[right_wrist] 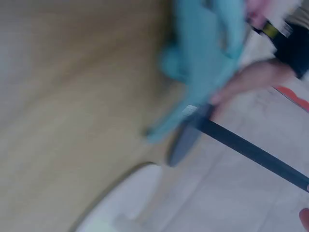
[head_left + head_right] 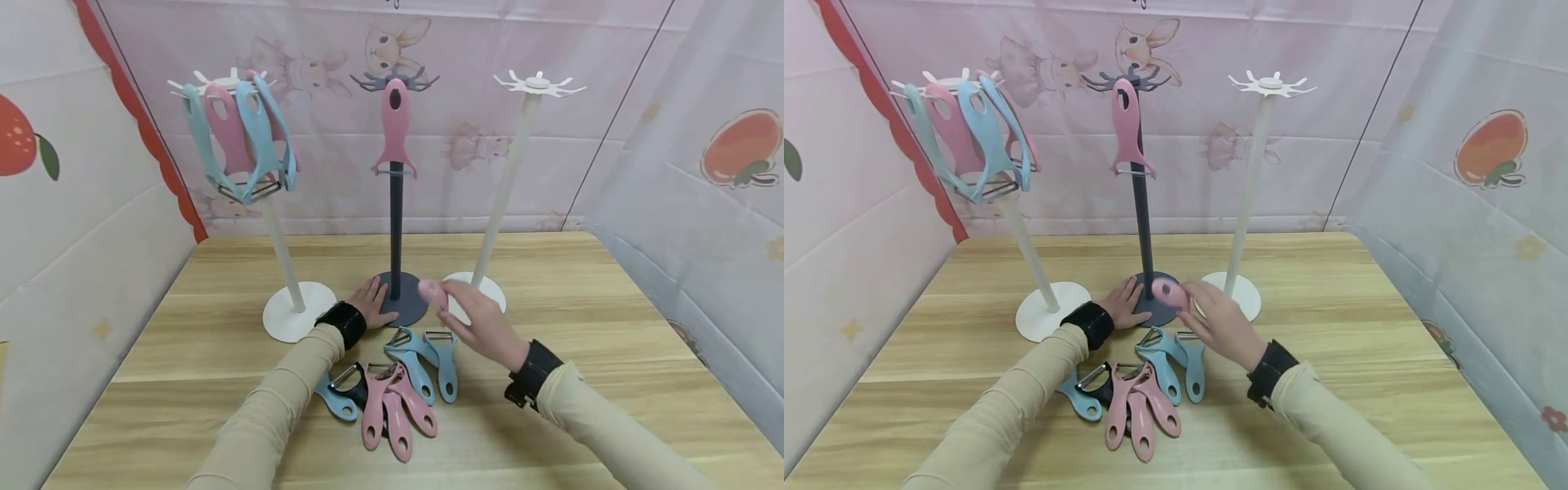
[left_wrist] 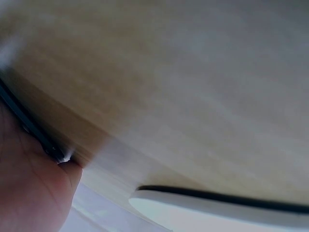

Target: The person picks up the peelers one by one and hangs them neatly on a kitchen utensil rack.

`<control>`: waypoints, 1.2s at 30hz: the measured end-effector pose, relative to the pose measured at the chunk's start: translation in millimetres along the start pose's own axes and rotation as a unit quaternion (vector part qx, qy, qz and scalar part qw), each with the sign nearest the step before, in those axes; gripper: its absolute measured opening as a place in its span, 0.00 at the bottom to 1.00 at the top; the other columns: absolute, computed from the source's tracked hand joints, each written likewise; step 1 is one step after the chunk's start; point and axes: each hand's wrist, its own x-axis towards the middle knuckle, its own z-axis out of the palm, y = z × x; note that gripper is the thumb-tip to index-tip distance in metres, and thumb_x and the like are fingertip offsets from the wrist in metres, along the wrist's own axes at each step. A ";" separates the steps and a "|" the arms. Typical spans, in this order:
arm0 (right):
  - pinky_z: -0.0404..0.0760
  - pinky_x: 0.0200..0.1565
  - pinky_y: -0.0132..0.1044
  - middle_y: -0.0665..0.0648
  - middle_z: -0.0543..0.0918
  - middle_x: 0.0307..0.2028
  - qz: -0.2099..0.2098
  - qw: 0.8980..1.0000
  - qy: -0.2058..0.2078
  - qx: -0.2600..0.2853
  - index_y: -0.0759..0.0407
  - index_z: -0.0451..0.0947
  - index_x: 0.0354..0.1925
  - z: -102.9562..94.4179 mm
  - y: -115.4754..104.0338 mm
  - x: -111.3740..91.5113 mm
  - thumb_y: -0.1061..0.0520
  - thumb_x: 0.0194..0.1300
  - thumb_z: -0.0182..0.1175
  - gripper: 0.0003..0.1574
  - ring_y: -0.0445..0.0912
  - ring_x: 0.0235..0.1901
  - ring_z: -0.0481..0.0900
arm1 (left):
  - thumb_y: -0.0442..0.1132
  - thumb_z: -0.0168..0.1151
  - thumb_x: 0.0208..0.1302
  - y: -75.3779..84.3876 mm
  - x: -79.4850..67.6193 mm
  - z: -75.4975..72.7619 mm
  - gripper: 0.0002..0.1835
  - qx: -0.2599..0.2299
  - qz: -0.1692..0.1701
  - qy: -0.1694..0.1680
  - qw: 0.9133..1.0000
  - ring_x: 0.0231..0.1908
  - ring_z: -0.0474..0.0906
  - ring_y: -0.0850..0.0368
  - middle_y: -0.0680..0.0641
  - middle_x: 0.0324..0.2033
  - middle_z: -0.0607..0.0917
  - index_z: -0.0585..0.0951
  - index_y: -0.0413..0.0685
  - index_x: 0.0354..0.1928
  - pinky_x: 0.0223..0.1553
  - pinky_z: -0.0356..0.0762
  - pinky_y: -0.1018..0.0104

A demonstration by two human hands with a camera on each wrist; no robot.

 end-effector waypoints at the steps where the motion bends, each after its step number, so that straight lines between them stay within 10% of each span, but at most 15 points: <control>1: 0.77 0.43 0.46 0.63 0.79 0.41 0.010 1.000 0.017 0.004 0.70 0.71 0.48 -1.1 0.7 6.1 0.44 0.69 0.45 0.29 0.53 0.43 0.78 | 0.62 0.44 0.63 -0.2 -0.3 -0.2 0.42 -0.001 0.001 0.002 1.000 0.68 0.41 0.46 0.38 0.69 0.48 0.52 0.40 0.69 0.64 0.48 0.55; 15: 0.81 0.26 0.39 0.63 0.82 0.29 0.112 0.969 0.213 0.044 0.71 0.69 0.52 -19.7 10.8 124.2 0.61 0.59 0.59 0.24 0.49 0.27 0.81 | 0.60 0.45 0.64 -4.8 -3.7 1.2 0.41 -0.006 0.015 0.018 1.000 0.67 0.43 0.44 0.36 0.68 0.50 0.53 0.38 0.68 0.64 0.49 0.53; 24: 0.78 0.30 0.36 0.61 0.81 0.28 0.151 0.965 0.216 0.002 0.70 0.71 0.50 -27.4 5.0 177.2 0.52 0.61 0.58 0.26 0.48 0.27 0.80 | 0.62 0.44 0.63 -3.1 -2.1 2.3 0.42 -0.009 0.012 0.007 1.000 0.68 0.42 0.44 0.37 0.68 0.48 0.52 0.39 0.69 0.64 0.49 0.54; 36: 0.76 0.35 0.40 0.62 0.81 0.32 0.189 0.965 0.180 -0.021 0.69 0.73 0.49 -25.2 6.5 176.9 0.49 0.58 0.62 0.29 0.50 0.30 0.80 | 0.61 0.45 0.64 -2.3 0.7 3.1 0.41 0.006 0.012 0.015 1.000 0.68 0.43 0.44 0.37 0.68 0.49 0.52 0.39 0.69 0.64 0.49 0.55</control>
